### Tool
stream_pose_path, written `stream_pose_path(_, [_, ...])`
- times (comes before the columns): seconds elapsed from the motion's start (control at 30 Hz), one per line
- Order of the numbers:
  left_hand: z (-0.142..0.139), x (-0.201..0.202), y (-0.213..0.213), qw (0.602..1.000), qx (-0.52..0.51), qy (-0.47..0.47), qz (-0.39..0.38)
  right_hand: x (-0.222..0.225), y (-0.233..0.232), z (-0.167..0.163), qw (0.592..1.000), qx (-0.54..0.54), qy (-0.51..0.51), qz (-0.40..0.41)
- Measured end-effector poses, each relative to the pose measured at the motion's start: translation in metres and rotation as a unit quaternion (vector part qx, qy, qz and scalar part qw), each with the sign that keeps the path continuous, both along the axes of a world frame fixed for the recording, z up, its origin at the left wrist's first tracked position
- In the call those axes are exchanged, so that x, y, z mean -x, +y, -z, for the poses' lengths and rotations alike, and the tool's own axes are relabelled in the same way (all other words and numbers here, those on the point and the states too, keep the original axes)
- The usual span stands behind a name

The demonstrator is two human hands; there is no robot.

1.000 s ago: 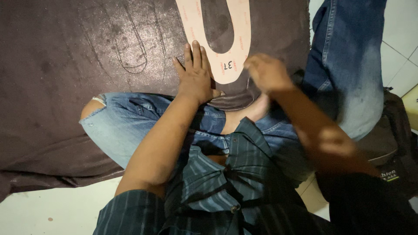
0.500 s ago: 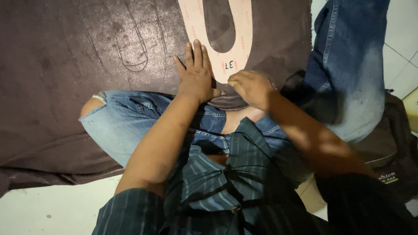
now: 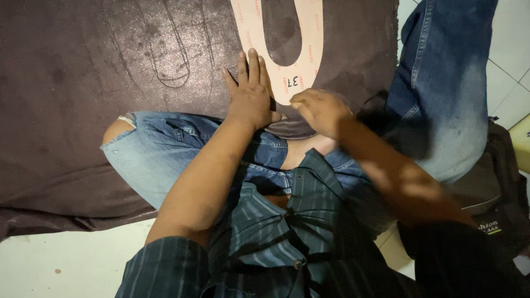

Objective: The person places a U-shaped paper pattern on a large piece of dark brown fabric and traces its outline with a small stick. The person then moves the pattern and continues tracing additional shapes on the fabric.

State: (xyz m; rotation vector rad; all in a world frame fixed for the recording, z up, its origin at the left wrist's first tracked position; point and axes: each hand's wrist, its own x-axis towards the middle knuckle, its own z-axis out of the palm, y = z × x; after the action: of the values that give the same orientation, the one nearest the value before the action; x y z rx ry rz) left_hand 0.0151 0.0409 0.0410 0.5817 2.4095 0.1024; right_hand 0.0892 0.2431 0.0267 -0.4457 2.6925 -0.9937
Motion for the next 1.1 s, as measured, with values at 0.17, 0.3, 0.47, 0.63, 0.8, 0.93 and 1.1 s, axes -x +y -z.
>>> stream_pose_path(0.17, [0.000,0.001,0.000,1.000,0.000,0.012,0.011,0.001,0.015,-0.002,0.999,-0.022,0.011,0.028])
stream_pose_path(0.3, [0.000,0.001,0.000,1.000,0.009,0.017,0.017,0.001,-0.005,0.003,1.000,0.019,0.004,-0.014])
stream_pose_path(0.47, [0.000,0.000,-0.002,1.000,-0.007,0.024,0.005,0.005,-0.007,-0.004,1.000,0.022,0.001,-0.019])
stream_pose_path(0.63, [0.001,0.001,-0.002,1.000,-0.007,0.022,0.006,0.004,-0.004,-0.011,1.000,-0.007,0.007,-0.021])
stream_pose_path(0.8, [-0.001,0.001,-0.002,1.000,0.009,0.017,0.015,0.012,-0.021,-0.002,0.996,0.087,0.021,-0.023])
stream_pose_path(0.93, [-0.002,0.004,-0.001,1.000,0.011,0.004,0.021,0.007,-0.008,-0.004,1.000,-0.016,-0.003,-0.008])
stream_pose_path(1.1, [-0.002,0.004,-0.001,1.000,0.007,0.000,0.017,0.006,-0.005,0.001,1.000,0.003,-0.005,0.001])
